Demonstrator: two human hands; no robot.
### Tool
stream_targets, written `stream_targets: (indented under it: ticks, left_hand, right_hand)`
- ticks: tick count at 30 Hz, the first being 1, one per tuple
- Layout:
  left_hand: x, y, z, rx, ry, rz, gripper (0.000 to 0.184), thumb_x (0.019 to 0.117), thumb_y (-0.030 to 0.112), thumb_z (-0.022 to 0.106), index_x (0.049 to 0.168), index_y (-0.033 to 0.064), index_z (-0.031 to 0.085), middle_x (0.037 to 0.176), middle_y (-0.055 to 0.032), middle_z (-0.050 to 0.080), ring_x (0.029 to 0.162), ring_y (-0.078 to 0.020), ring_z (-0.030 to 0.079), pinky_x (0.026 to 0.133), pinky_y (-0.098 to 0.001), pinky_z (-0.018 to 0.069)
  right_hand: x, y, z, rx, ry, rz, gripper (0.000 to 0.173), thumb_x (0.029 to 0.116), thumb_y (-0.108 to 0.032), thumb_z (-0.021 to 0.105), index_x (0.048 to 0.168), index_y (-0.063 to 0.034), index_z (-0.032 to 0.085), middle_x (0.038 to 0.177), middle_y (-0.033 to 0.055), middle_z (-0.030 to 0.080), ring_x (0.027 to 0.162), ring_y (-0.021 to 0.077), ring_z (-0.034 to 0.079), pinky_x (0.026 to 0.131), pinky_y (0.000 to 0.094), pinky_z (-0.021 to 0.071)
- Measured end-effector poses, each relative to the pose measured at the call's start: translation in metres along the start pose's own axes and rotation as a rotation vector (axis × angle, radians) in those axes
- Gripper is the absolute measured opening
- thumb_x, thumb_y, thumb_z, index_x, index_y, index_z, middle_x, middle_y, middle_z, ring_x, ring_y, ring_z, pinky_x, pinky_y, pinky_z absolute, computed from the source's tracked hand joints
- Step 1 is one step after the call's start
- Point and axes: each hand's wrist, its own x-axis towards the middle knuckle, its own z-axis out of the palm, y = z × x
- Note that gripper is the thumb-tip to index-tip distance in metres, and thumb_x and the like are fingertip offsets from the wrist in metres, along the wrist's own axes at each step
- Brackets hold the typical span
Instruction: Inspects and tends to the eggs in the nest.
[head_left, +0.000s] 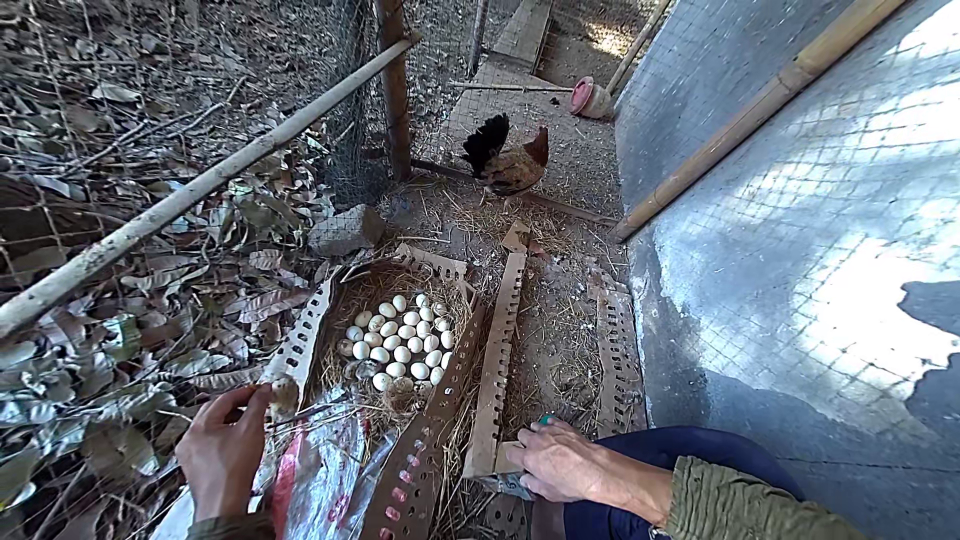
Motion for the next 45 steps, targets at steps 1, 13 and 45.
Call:
stream_targets:
  ticks: [1,13,45]
  left_hand:
    - [0.000,0.000,0.000,0.002,-0.001,-0.001,0.031,0.0996,0.029,0.065,0.107,-0.0013,0.072,0.104,-0.0205,0.068,0.089,-0.0291,0.064,0.083,-0.0529,0.0488]
    - [0.001,-0.003,-0.001,-0.003,0.003,-0.015,0.031,0.0997,0.029,0.065,0.107,-0.0009,0.072,0.105,-0.0205,0.068,0.090,-0.0292,0.064,0.084,-0.0531,0.0488]
    - [0.002,-0.010,-0.004,-0.010,-0.002,-0.011,0.035,0.0998,0.031,0.064,0.110,-0.0021,0.071,0.106,-0.0219,0.068,0.092,-0.0284,0.064,0.087,-0.0522,0.0484]
  right_hand:
    - [0.000,0.000,0.000,0.000,-0.001,-0.001,0.042,0.1063,-0.034,0.052,0.143,-0.0133,0.057,0.135,0.0212,0.060,0.127,0.0424,0.056,0.104,0.0625,0.0430]
    - [0.002,-0.002,-0.003,-0.013,-0.009,0.002,0.043,0.1058,-0.034,0.052,0.143,-0.0135,0.056,0.135,0.0203,0.061,0.126,0.0416,0.057,0.103,0.0617,0.0439]
    - [0.005,-0.007,-0.005,-0.004,0.009,-0.036,0.041,0.1061,-0.033,0.052,0.142,-0.0124,0.057,0.132,0.0220,0.061,0.124,0.0426,0.057,0.101,0.0622,0.0441]
